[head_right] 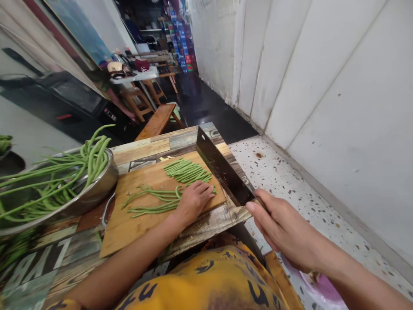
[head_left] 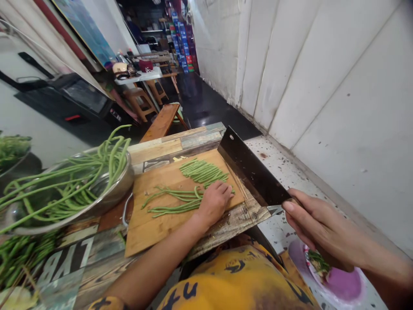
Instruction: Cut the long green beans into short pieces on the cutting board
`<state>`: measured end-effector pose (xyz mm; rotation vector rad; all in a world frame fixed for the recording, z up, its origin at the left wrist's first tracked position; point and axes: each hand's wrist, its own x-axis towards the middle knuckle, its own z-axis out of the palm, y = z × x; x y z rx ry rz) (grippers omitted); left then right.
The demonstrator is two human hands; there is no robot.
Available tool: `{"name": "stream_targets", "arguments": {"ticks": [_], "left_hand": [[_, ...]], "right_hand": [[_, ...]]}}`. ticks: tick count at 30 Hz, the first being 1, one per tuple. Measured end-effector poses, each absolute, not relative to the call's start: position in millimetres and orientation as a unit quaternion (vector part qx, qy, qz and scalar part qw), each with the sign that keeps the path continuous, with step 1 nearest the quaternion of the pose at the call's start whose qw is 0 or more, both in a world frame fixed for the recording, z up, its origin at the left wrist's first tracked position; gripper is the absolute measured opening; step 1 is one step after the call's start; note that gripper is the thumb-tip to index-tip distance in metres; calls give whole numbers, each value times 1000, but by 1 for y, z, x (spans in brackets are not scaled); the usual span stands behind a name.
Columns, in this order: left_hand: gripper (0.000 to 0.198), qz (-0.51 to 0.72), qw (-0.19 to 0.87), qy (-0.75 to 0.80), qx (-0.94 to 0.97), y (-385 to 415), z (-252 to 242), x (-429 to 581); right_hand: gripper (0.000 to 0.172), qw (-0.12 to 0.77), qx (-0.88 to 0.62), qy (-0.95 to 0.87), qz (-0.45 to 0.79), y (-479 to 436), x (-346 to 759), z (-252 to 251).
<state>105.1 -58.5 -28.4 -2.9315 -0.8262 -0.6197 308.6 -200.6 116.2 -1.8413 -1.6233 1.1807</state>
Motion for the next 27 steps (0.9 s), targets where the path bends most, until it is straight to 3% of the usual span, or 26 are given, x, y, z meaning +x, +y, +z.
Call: {"name": "stream_targets", "arguments": {"ticks": [5,13,18,23,27], "left_hand": [[23,-162,59,-301,-938,-58,-19,114],[59,-192,20,-320,-928,-72,-6,62],[55,-148,-9,-338,-929,-70,7,19],[67,-136,-29,-342,-929,-75,8,17],[55,-143,-33,-347,-926,-77,9,22]], "right_hand": [[27,230,-662,-563,439,-205,310,107],[26,212,-692,-566,394,-220,317,88],[33,185,-682,-604,370,-224,304,87],[31,148,-656,-613,415,-225,281,86],[34,124,-674,-616,388,-226,274,89]]}}
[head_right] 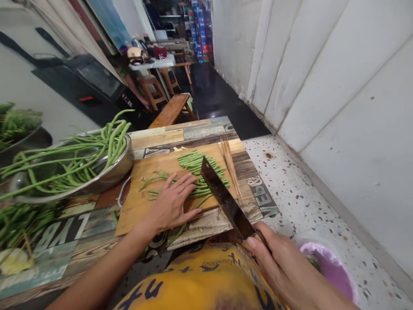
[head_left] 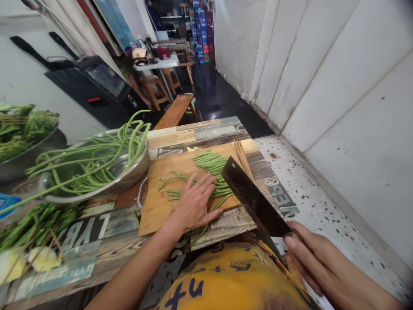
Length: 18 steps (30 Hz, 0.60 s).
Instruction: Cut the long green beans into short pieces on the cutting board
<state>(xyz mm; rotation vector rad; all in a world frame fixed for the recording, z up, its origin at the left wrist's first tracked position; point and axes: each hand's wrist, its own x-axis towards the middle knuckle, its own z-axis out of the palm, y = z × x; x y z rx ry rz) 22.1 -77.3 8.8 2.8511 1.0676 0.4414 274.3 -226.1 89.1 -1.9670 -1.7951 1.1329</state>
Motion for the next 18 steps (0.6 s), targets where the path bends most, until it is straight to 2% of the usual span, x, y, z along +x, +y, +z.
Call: {"name": "stream_targets", "arguments": {"ticks": [6,18], "left_hand": [[45,166,35,346,923,-77,3,20],[19,224,-2,391,893,-79,-17,28]], "right_hand": [[47,170,-703,-601,340,-227,265,98],[54,112,-722,-602,321,-239,263,78]]}}
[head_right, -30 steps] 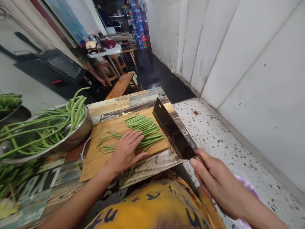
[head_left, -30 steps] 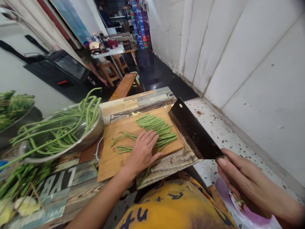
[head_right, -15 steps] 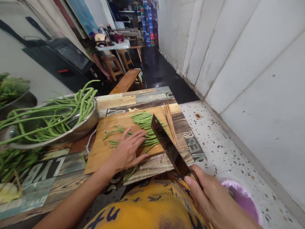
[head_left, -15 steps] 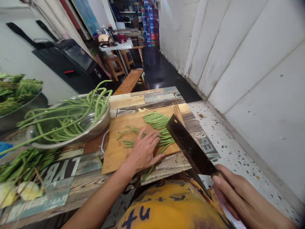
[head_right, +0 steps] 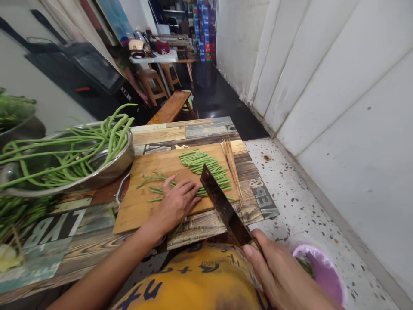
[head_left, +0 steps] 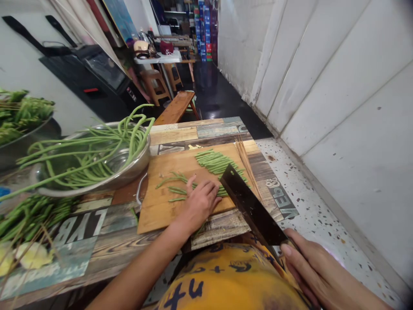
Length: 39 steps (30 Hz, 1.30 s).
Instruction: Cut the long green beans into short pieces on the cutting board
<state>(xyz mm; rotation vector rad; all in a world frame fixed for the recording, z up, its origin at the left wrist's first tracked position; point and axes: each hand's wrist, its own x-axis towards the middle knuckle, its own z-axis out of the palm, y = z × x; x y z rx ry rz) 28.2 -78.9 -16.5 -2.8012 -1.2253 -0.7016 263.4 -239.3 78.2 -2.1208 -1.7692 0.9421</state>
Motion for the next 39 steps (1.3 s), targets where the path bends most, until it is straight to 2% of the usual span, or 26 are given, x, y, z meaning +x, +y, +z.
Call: {"name": "stream_targets", "arguments": {"ticks": [6,13,22,30,39], "left_hand": [[15,-227,20,-395,-890,-79,-26,32],[13,-231,14,-402,-886,-80,-28,34],[11,-237,8,-393,-889,-81,-27,35],[12,-256,11,-390,-884,-79,-34,36],[12,-244,25,-392,-887,-79,-28,36]], "right_hand": [[51,97,-726,-621,278,-238,267,91],[47,64,-694,-629,344,-223,245,115],[40,46,-704,-626,333,-223,240,106],[40,-34,-675,-642,363,-216,246,106],[33,-17,-628,-693,355,-189,254,111]]}}
